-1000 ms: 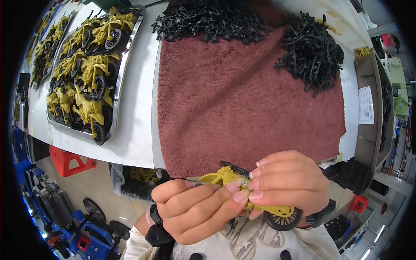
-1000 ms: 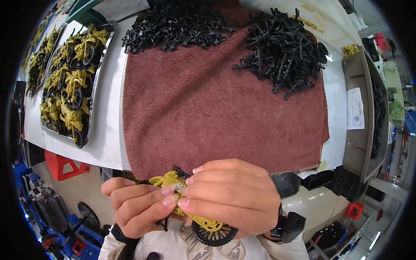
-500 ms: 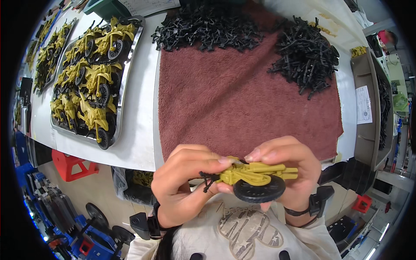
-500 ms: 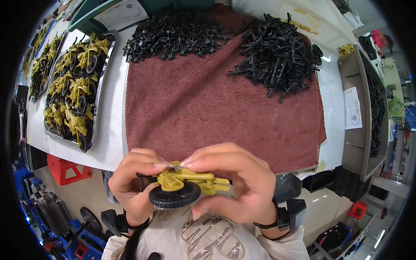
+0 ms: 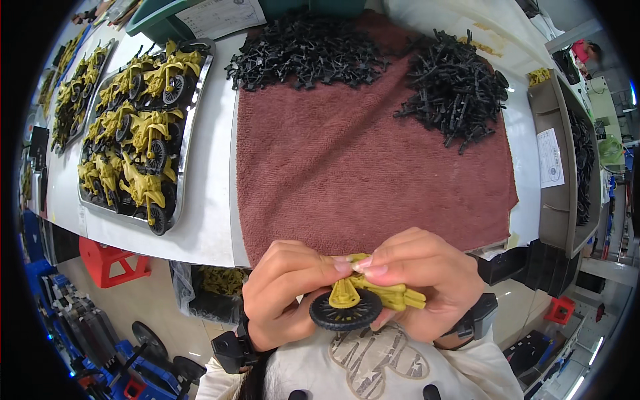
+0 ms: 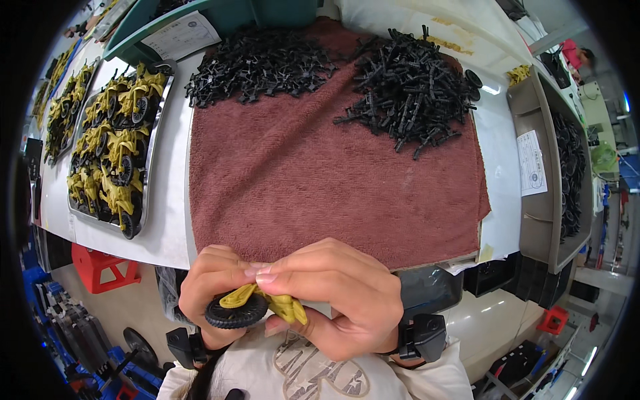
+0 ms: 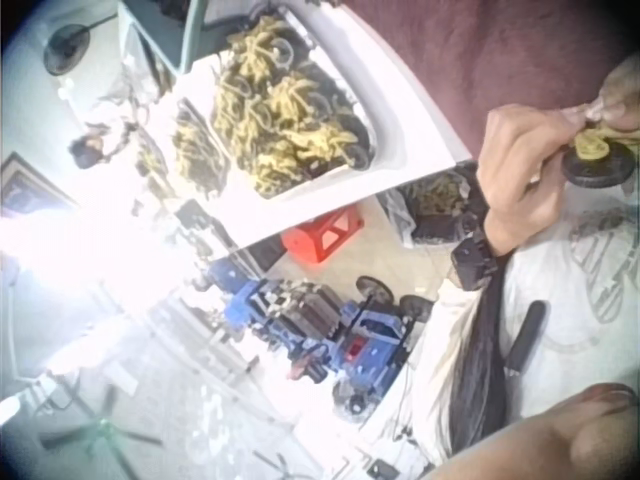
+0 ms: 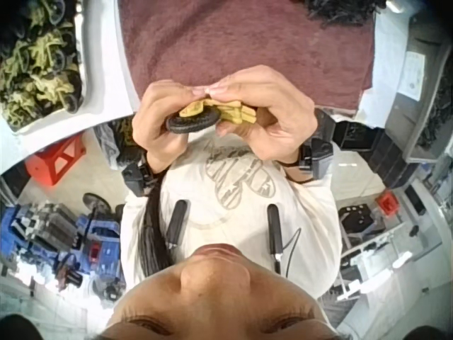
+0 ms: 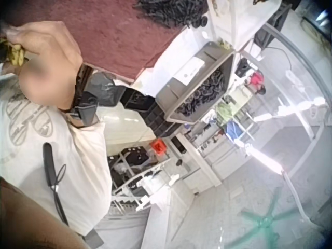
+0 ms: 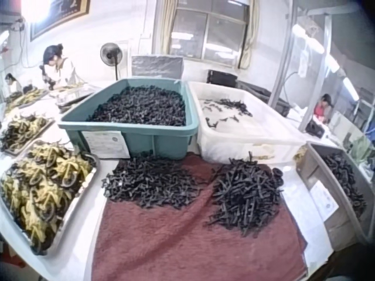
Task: Assembling plastic toy motorcycle models by attaching wheels and handlebars to the body frames.
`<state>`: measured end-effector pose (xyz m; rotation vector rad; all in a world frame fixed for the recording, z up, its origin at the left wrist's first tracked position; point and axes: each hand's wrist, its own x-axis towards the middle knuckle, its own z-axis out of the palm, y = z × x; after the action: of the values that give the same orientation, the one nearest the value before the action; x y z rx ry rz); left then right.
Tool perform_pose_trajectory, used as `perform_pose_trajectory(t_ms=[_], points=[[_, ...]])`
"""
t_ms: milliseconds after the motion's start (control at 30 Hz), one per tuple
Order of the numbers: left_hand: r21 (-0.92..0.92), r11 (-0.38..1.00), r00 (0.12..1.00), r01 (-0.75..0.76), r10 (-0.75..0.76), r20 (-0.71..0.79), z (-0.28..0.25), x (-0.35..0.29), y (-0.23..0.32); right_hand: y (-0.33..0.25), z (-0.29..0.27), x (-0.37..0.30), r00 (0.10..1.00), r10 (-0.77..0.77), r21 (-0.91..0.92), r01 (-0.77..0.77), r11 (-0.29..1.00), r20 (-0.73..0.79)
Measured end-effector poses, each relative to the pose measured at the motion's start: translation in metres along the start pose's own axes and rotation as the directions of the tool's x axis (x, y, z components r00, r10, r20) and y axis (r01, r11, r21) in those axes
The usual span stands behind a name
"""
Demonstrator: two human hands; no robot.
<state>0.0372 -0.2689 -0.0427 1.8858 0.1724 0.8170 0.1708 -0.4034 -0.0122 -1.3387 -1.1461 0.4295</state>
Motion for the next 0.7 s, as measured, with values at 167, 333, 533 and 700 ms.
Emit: perform_pose_trajectory(t_ms=[167,333,533,700], points=[[-0.061,0.998,0.999,0.005,-0.003,0.037,-0.001,-0.001,-0.003,-0.001,-0.005,0.002,0.998,0.018,-0.025,-0.017,1.0,0.054],[-0.046,0.999,1.0,0.008,-0.008,-0.01,-0.001,0.001,-0.005,-0.002,0.004,-0.001,0.998,0.059,-0.03,-0.06,0.998,-0.031],[0.056,0.996,0.998,-0.068,0.068,0.003,0.001,-0.004,0.0,-0.004,0.012,-0.002,0.986,-0.148,-0.192,0.13,0.973,-0.081],[0.023,0.993,0.993,-0.115,0.115,-0.002,0.002,-0.007,-0.002,-0.011,0.022,-0.002,0.959,-0.187,-0.198,0.146,0.969,-0.213]])
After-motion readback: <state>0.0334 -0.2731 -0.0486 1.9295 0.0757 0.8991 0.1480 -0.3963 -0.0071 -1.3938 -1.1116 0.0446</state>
